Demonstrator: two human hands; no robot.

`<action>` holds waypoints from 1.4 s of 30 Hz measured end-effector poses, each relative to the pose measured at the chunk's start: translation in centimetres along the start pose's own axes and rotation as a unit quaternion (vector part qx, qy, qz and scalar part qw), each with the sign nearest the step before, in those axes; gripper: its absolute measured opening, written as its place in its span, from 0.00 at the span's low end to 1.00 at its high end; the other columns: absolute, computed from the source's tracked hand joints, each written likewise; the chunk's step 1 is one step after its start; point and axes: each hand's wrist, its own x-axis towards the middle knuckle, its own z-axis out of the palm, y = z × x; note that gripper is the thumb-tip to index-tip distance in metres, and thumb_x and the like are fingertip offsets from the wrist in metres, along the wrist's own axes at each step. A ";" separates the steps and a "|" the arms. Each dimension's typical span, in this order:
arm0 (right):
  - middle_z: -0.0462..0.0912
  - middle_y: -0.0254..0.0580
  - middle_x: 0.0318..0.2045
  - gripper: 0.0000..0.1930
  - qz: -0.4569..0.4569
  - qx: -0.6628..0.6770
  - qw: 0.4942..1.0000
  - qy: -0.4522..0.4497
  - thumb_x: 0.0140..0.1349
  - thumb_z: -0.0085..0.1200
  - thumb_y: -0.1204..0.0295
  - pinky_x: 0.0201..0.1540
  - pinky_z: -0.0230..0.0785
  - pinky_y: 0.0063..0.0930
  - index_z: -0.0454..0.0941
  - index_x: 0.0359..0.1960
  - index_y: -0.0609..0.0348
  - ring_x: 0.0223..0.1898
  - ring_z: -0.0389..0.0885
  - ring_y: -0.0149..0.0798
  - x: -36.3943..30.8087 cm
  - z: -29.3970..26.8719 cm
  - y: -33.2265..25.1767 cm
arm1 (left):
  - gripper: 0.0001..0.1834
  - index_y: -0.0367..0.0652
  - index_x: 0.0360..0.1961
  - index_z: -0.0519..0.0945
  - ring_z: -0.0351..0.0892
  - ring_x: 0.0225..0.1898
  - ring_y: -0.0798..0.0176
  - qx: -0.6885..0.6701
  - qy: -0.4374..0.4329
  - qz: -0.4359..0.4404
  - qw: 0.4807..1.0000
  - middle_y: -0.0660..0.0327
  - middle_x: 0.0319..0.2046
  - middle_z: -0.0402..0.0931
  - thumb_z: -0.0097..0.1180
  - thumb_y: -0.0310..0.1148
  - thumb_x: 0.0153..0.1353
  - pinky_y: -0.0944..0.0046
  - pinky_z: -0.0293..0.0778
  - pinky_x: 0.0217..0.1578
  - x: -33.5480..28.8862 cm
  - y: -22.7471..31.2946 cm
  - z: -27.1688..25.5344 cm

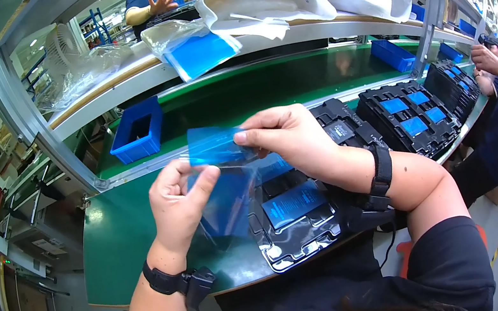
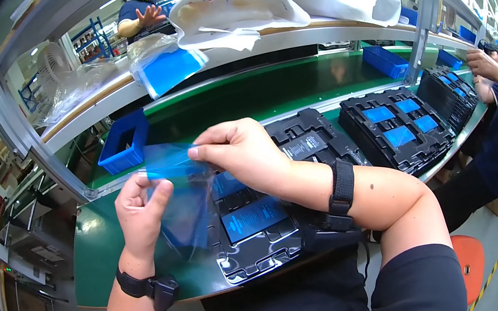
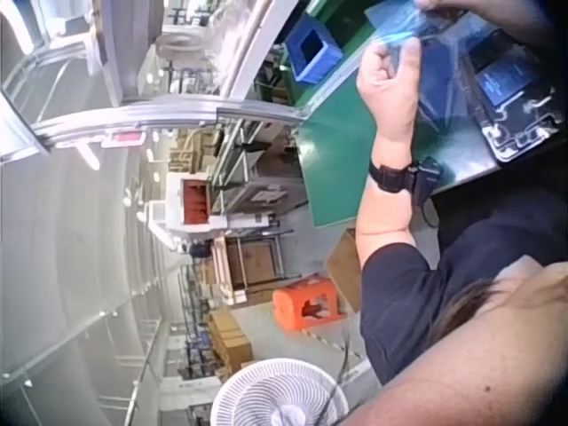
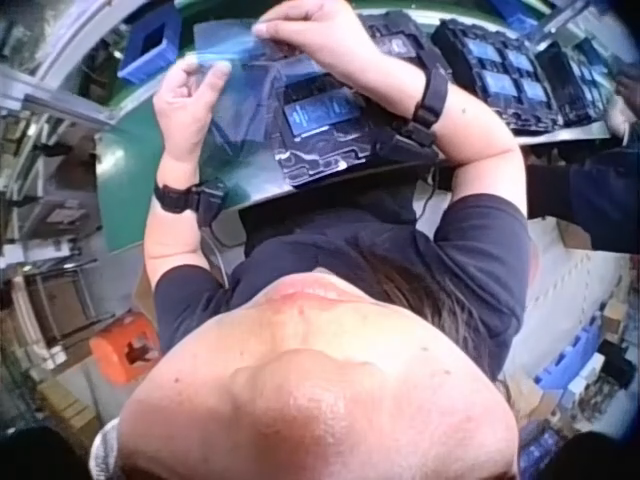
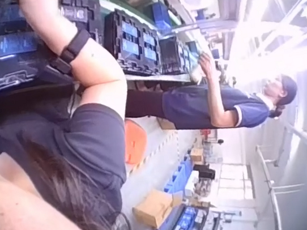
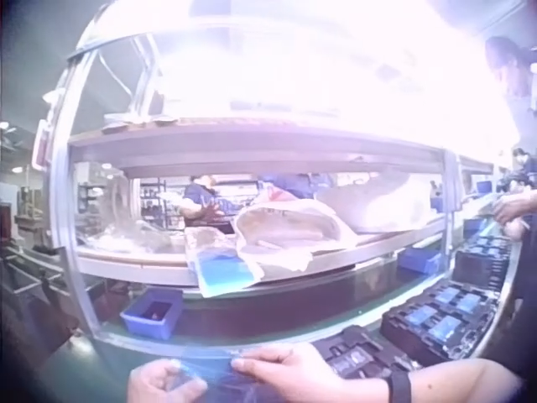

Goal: The recorder applies blue protective film to battery packs arranged in a tray on an assembly line.

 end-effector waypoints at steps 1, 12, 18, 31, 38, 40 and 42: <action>0.81 0.33 0.24 0.09 -0.002 0.001 1.000 0.021 0.57 0.59 0.71 0.30 0.68 0.17 0.82 0.33 0.66 0.26 0.74 0.22 -0.1 0.0 -0.1 | 0.08 0.35 0.35 0.77 0.69 0.28 0.81 -0.001 0.008 -0.033 0.999 0.67 0.30 0.77 0.61 0.27 0.58 0.81 0.63 0.29 0.1 0.0 -0.2; 0.77 0.31 0.22 0.11 -0.040 -0.214 0.972 0.088 0.58 0.60 0.68 0.25 0.66 0.16 0.78 0.33 0.64 0.22 0.75 0.22 -1.5 -8.0 -5.1 | 0.08 0.39 0.35 0.78 0.64 0.28 0.82 0.071 0.044 0.023 0.996 0.73 0.26 0.72 0.51 0.32 0.65 0.79 0.60 0.30 0.9 -1.6 -1.4; 0.76 0.27 0.20 0.11 0.160 -0.299 0.940 0.033 0.55 0.63 0.66 0.21 0.58 0.12 0.78 0.31 0.61 0.19 0.69 0.18 -6.4 -9.6 -4.8 | 0.13 0.43 0.43 0.79 0.50 0.20 0.83 0.022 0.023 -0.068 0.997 0.79 0.20 0.59 0.47 0.38 0.67 0.78 0.44 0.20 1.3 -2.7 -1.0; 0.70 0.22 0.19 0.10 0.197 -0.297 0.934 0.033 0.57 0.61 0.65 0.20 0.50 0.14 0.76 0.28 0.58 0.19 0.63 0.16 -9.2 -13.1 -1.5 | 0.15 0.40 0.44 0.79 0.55 0.22 0.83 0.026 -0.115 -0.163 0.980 0.74 0.30 0.73 0.51 0.38 0.63 0.79 0.50 0.23 0.5 -4.1 -0.3; 0.71 0.26 0.17 0.10 0.280 -0.284 0.917 0.020 0.54 0.61 0.65 0.21 0.55 0.18 0.78 0.29 0.59 0.19 0.65 0.20 -8.6 -13.3 -2.5 | 0.14 0.38 0.45 0.79 0.54 0.22 0.84 0.003 -0.124 -0.166 0.978 0.75 0.28 0.72 0.51 0.35 0.62 0.80 0.48 0.23 0.5 -4.6 -0.4; 0.71 0.27 0.17 0.10 0.280 -0.313 0.908 0.000 0.54 0.62 0.65 0.21 0.55 0.18 0.78 0.28 0.59 0.18 0.66 0.21 -8.3 -13.2 -2.5 | 0.14 0.38 0.45 0.79 0.54 0.22 0.84 0.009 -0.120 -0.163 0.979 0.75 0.28 0.72 0.51 0.35 0.62 0.80 0.48 0.23 0.5 -4.4 -0.4; 0.71 0.27 0.17 0.10 0.282 -0.305 0.910 -0.001 0.54 0.62 0.65 0.21 0.56 0.18 0.78 0.28 0.59 0.18 0.66 0.21 -8.2 -13.4 -2.4 | 0.14 0.38 0.45 0.79 0.54 0.22 0.84 0.012 -0.117 -0.158 0.980 0.75 0.28 0.72 0.52 0.35 0.62 0.80 0.49 0.24 0.5 -4.4 -0.4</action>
